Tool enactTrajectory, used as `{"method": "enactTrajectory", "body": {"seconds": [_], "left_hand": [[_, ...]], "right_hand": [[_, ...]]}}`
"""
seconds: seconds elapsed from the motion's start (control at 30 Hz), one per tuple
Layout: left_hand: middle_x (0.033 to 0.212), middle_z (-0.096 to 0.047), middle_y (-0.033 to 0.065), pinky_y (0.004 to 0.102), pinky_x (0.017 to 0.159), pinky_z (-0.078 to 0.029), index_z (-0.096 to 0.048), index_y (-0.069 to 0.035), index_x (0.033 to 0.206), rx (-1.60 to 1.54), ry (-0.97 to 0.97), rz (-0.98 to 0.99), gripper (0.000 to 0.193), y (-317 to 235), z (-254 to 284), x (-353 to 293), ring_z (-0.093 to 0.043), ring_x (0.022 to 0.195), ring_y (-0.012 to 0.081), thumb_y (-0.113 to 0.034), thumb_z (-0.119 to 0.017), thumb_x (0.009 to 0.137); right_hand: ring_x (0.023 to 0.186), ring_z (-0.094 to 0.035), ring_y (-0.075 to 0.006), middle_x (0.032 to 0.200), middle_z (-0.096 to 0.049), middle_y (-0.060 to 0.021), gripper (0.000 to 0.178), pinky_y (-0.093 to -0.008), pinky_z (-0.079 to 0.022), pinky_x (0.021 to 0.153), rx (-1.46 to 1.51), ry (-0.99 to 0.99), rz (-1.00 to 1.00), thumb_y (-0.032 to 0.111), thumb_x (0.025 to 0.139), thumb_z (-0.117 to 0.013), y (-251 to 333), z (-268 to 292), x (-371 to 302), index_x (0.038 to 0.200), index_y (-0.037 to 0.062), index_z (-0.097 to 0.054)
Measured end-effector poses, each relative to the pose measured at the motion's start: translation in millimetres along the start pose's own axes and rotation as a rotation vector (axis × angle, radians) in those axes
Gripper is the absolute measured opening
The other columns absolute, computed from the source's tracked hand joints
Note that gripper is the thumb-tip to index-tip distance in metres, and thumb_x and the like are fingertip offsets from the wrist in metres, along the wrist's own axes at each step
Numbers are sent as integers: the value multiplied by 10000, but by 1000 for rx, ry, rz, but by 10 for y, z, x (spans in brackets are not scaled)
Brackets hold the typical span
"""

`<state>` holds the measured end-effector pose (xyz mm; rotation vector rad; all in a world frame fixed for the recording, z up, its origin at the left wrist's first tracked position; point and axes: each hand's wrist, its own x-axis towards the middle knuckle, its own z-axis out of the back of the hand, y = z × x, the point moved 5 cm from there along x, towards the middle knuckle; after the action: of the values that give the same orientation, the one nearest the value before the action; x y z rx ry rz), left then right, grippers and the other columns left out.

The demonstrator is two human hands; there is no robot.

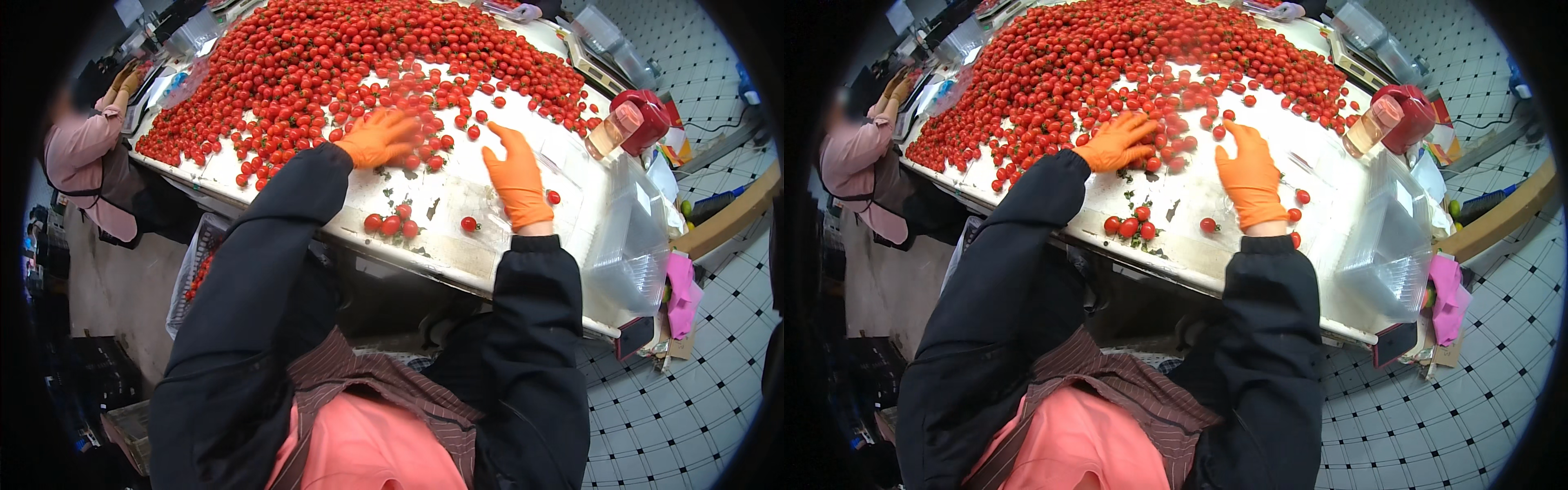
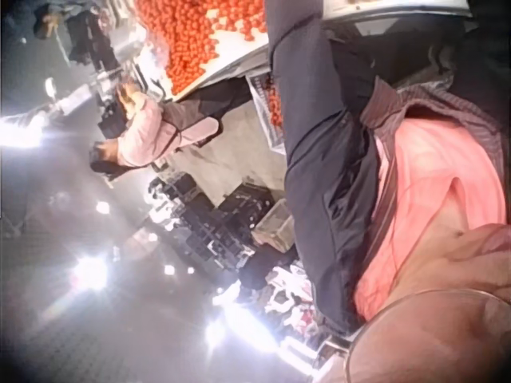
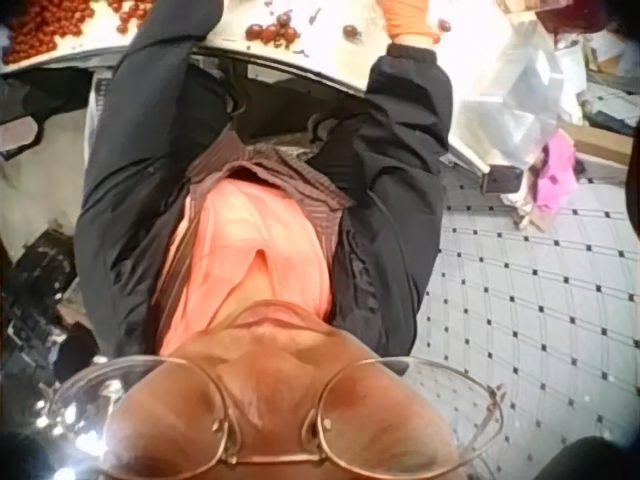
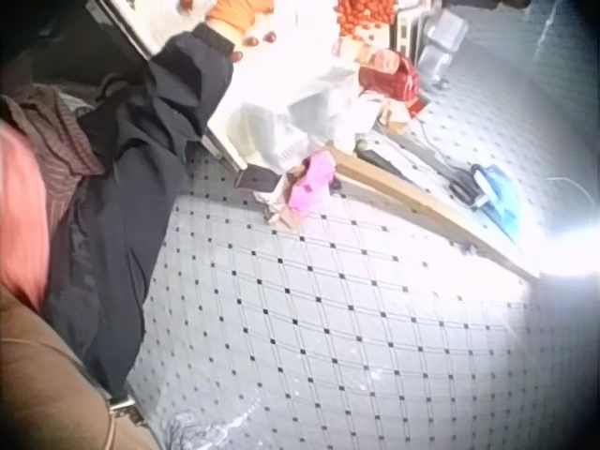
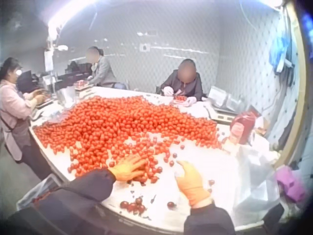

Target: The person sorts cherry tomatoes on a large table, picking them by hand and placing them into clear plastic containers. The person also removes green stems and debris from the tomatoes during the process.

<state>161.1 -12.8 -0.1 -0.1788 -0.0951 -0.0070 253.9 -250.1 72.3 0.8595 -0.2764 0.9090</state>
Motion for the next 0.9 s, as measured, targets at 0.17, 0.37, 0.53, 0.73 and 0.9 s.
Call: {"method": "enactTrajectory", "body": {"seconds": [0.17, 0.37, 0.53, 0.73, 0.9], "left_hand": [[1488, -286, 149, 493, 1081, -263, -378, -166, 1424, -120, 134, -171, 582, -458, 187, -448, -261, 1371, 355, -254, -601, 894], [1460, -348, 139, 525, 1082, -203, -369, -120, 1411, -10, -283, 114, 616, 74, 203, -614, -279, 1362, 331, -397, -563, 895], [1486, -315, 137, 465, 1123, -205, -380, -117, 1409, -159, -14, -148, 574, -332, 126, -698, -267, 1372, 357, -314, -581, 908], [1281, -559, 53, 308, 913, -462, -568, -57, 1261, -861, -66, 88, 444, -116, 694, -1281, -551, 1076, 159, -61, -679, 830], [1169, -538, 165, 347, 847, -482, -510, -28, 1283, -650, 115, 418, 692, 136, 457, -1392, -577, 1035, 288, -273, -790, 699]], "right_hand": [[1139, -486, -391, 1272, -506, -187, 492, -445, -430, 944, -161, 147, 121, 247, 771, -655, 25, -645, 7, 1235, 123, -549], [1188, -405, -439, 1327, -450, -171, 598, -536, -362, 959, -305, 268, -60, 461, 790, -640, 22, -1257, 26, 1269, 129, -506], [1086, -462, -389, 1116, -549, -187, 367, -451, -407, 918, 12, 326, 216, 308, 826, -580, 412, -1355, -76, 1099, 62, -579], [1053, -605, -285, 1160, -629, -153, 412, -320, -472, 881, 461, 688, -199, 299, 822, -667, 769, -584, -218, 1159, 66, -626], [1049, -567, -321, 1148, -575, -152, 510, -376, -475, 881, -149, 574, -41, 189, 746, -672, 464, -569, -212, 1238, 108, -561]]}}
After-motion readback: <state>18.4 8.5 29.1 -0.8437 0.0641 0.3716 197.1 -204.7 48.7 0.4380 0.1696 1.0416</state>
